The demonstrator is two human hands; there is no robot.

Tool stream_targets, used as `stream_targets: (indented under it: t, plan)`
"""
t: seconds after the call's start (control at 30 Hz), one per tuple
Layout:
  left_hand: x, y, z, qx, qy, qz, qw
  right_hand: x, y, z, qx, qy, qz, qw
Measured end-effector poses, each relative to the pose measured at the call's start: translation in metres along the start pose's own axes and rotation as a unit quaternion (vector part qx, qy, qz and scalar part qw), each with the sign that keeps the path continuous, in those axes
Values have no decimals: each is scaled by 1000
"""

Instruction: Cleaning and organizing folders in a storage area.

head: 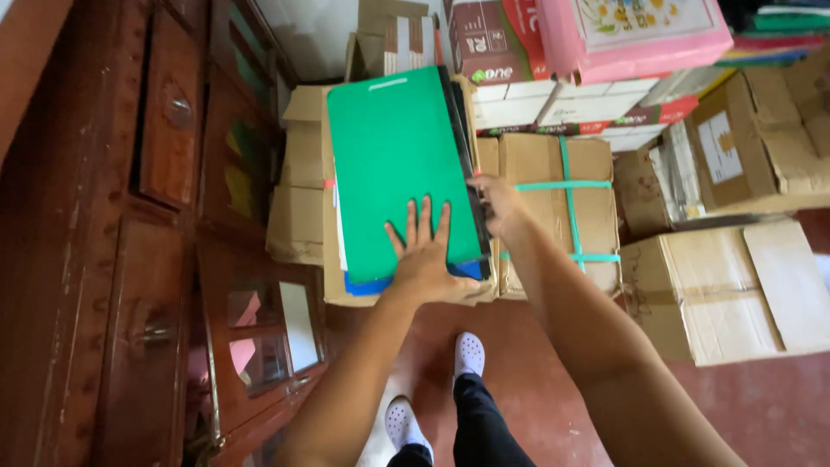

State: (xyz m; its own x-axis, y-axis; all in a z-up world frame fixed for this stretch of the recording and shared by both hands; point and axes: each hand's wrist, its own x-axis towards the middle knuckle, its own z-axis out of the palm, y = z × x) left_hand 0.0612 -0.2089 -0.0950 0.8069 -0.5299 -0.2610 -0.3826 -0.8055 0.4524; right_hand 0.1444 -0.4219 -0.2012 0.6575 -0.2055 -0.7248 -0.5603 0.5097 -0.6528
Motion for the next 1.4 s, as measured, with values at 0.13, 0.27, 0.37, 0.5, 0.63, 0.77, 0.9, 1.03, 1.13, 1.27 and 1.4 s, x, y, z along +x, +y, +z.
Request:
stream_targets:
  t: [0.13, 0.27, 0.37, 0.5, 0.63, 0.77, 0.9, 1.03, 1.13, 1.27, 1.4]
  plan:
    - [4, -11, 39, 109, 56, 59, 991, -6, 2, -4, 50, -30, 13, 998]
    - [1, -30, 57, 134, 224, 146, 954, 24, 16, -19, 118, -18, -24, 993]
    - [-1, -33, 41, 65, 269, 169, 946, -31, 9, 6, 147, 3, -56, 987]
    - [2, -29, 33, 9, 314, 173, 934, -15, 35, -19, 133, -166, -99, 972]
    - [5, -30, 45, 19, 319, 163, 934, -63, 38, -1, 15, -149, -222, 963]
    - [7, -27, 53, 5, 333, 158, 930, -103, 41, -7, -608, -33, -374, 699]
    - [1, -25, 52, 2, 291, 138, 947, 54, 86, -104, -552, 179, -378, 721]
    - [-2, -19, 53, 34, 203, 105, 973, 0, 10, -123, -362, 278, -456, 764]
    - [4, -33, 68, -64, 131, 122, 982, -55, -30, -94, -198, 242, -464, 829]
    - [18, -42, 42, -77, 249, 85, 962, -116, -33, -44, -245, 67, -529, 809]
    - [38, -71, 54, 35, 271, -111, 956, -93, 10, -9, -489, 35, -735, 469]
